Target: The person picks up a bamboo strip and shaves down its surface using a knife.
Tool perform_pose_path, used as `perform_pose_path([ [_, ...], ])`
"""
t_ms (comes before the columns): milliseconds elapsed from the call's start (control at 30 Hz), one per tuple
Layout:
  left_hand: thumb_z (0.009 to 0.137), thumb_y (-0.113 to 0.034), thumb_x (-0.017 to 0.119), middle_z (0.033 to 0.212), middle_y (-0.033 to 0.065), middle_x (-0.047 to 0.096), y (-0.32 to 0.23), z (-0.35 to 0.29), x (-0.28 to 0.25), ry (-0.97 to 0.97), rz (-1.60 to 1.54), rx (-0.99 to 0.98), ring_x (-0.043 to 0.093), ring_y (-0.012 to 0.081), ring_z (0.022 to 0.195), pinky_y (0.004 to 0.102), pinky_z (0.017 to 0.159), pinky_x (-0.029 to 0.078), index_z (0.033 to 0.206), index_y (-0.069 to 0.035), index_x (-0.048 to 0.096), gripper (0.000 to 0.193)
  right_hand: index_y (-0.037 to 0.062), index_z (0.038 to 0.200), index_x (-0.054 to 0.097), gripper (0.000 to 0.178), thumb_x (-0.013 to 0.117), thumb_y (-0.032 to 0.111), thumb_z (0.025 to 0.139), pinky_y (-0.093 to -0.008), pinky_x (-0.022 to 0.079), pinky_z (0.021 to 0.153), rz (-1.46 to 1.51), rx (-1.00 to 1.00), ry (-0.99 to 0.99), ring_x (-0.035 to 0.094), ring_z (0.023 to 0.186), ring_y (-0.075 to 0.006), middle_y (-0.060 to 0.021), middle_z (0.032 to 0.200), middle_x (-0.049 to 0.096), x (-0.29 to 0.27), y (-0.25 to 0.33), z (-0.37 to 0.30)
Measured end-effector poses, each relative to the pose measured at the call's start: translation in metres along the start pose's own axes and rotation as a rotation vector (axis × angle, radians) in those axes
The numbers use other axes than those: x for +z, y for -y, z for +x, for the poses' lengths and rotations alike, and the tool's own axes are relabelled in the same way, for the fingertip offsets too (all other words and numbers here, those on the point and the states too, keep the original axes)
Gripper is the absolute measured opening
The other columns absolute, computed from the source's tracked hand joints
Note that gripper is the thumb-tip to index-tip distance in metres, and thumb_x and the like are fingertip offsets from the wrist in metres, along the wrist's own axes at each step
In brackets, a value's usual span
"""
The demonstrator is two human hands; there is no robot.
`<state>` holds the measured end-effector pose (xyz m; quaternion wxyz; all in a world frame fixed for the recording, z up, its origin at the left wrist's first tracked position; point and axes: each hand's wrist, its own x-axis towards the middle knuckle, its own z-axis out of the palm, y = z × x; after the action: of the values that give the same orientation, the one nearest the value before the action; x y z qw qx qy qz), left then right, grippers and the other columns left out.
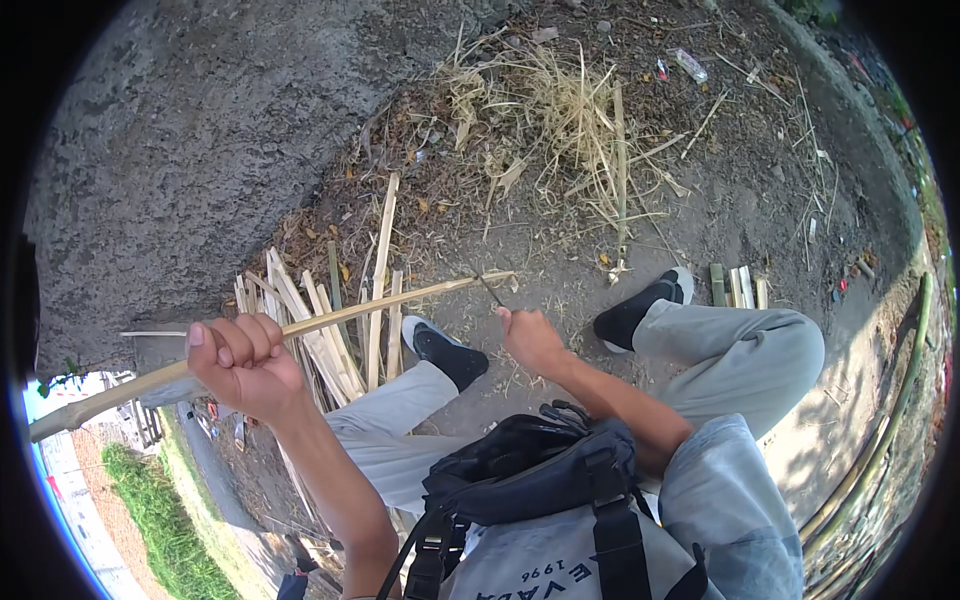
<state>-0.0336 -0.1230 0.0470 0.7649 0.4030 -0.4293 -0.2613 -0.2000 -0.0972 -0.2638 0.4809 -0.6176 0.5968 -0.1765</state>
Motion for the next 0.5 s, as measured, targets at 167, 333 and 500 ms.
perform_pose_path([
  [167, 0.090, -0.019, 0.047, 0.043, -0.0030, 0.019, -0.011, -0.004, 0.000, -0.021, 0.012, -0.008, 0.013, 0.0083, 0.036, 0.0269, 0.036, 0.013, 0.055, -0.016, 0.023, 0.043, -0.0080, 0.083, 0.065, 0.052, 0.038, 0.034, 0.099, -0.0553, 0.049, 0.076, -0.006, 0.065, -0.004, 0.060, 0.079, -0.0518, -0.0347, 0.078, 0.060, 0.006, 0.006, -0.015],
  [333, 0.091, -0.020, 0.046, 0.044, -0.0034, 0.019, -0.004, 0.000, -0.015, 0.019, 0.003, -0.011, 0.013, 0.0084, 0.036, 0.0271, 0.036, 0.014, 0.055, -0.016, 0.023, 0.043, -0.0078, 0.083, 0.065, 0.054, 0.038, 0.036, 0.098, -0.0542, 0.049, 0.078, -0.031, 0.098, 0.099, 0.060, 0.082, -0.0516, -0.0347, 0.081, 0.061, -0.003, 0.006, -0.002],
  [500, 0.090, -0.019, 0.048, 0.044, -0.0032, 0.018, -0.013, 0.003, -0.007, -0.079, -0.013, -0.002, 0.013, 0.0082, 0.036, 0.0269, 0.036, 0.013, 0.056, -0.016, 0.023, 0.043, -0.0089, 0.079, 0.065, 0.062, 0.034, 0.041, 0.099, -0.0549, 0.047, 0.081, -0.011, 0.190, 0.057, 0.059, 0.085, -0.0524, -0.0365, 0.081, 0.060, 0.011, 0.000, -0.011],
])
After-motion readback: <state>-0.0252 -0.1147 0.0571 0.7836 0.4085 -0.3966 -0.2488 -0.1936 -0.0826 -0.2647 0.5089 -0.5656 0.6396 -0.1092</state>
